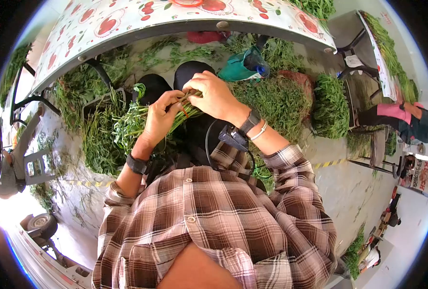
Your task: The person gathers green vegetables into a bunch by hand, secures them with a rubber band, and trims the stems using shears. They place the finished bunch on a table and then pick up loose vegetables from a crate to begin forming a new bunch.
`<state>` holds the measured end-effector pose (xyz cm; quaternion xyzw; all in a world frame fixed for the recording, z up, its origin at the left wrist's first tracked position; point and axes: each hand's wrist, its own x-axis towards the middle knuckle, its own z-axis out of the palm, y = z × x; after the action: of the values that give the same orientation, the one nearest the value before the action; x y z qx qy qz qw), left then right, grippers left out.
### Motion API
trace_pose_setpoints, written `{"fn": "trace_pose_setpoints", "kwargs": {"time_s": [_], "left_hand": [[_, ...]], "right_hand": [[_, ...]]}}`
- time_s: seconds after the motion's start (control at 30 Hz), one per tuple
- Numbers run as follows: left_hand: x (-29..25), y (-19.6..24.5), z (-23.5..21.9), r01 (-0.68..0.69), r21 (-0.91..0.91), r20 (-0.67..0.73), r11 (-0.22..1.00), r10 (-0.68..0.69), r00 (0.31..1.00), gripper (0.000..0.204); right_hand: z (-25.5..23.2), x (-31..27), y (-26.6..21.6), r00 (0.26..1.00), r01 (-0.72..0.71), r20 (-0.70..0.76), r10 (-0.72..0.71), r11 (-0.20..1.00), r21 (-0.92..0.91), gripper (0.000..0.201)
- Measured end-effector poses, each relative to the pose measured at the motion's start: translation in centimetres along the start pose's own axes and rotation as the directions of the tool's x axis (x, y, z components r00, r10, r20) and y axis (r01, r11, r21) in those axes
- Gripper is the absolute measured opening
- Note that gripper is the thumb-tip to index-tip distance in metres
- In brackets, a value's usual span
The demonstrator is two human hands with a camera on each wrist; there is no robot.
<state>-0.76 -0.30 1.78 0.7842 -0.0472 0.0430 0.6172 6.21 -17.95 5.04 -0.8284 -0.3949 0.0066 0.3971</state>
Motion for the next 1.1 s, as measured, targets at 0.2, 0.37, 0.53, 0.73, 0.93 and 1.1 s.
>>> {"fn": "trace_pose_setpoints", "kwargs": {"time_s": [0.2,0.37,0.53,0.73,0.93,1.1], "left_hand": [[0.0,0.7,-0.5,0.014,0.068,0.018,0.998,-0.015,1.0,0.027],[0.0,1.0,-0.8,0.062,0.079,0.044,0.995,-0.066,0.997,0.027],[0.2,0.7,-1.0,0.071,0.032,0.078,0.997,-0.074,0.994,0.022],[0.6,0.7,-1.2,0.067,0.037,0.079,0.997,-0.07,0.994,0.02],[1.2,0.5,-1.8,0.134,0.009,0.116,0.991,-0.134,0.984,0.02],[1.0,0.8,-1.5,0.174,0.009,0.078,0.985,-0.174,0.982,0.02]], "right_hand": [[1.1,-1.0,-0.2,0.999,-0.01,0.049,0.01,1.0,0.008,0.016],[2.5,-1.0,0.2,0.998,0.049,-0.029,-0.05,0.998,-0.049,0.009],[2.4,-1.0,-0.1,0.997,0.067,-0.034,-0.067,0.998,-0.022,0.009],[2.3,-0.8,-0.5,0.993,0.09,-0.079,-0.093,0.995,-0.038,0.009],[1.8,-0.7,-0.8,0.987,0.064,-0.144,-0.067,0.998,-0.027,0.01],[2.0,-1.0,-1.1,0.991,0.007,-0.137,-0.005,1.0,0.008,0.009]]}}
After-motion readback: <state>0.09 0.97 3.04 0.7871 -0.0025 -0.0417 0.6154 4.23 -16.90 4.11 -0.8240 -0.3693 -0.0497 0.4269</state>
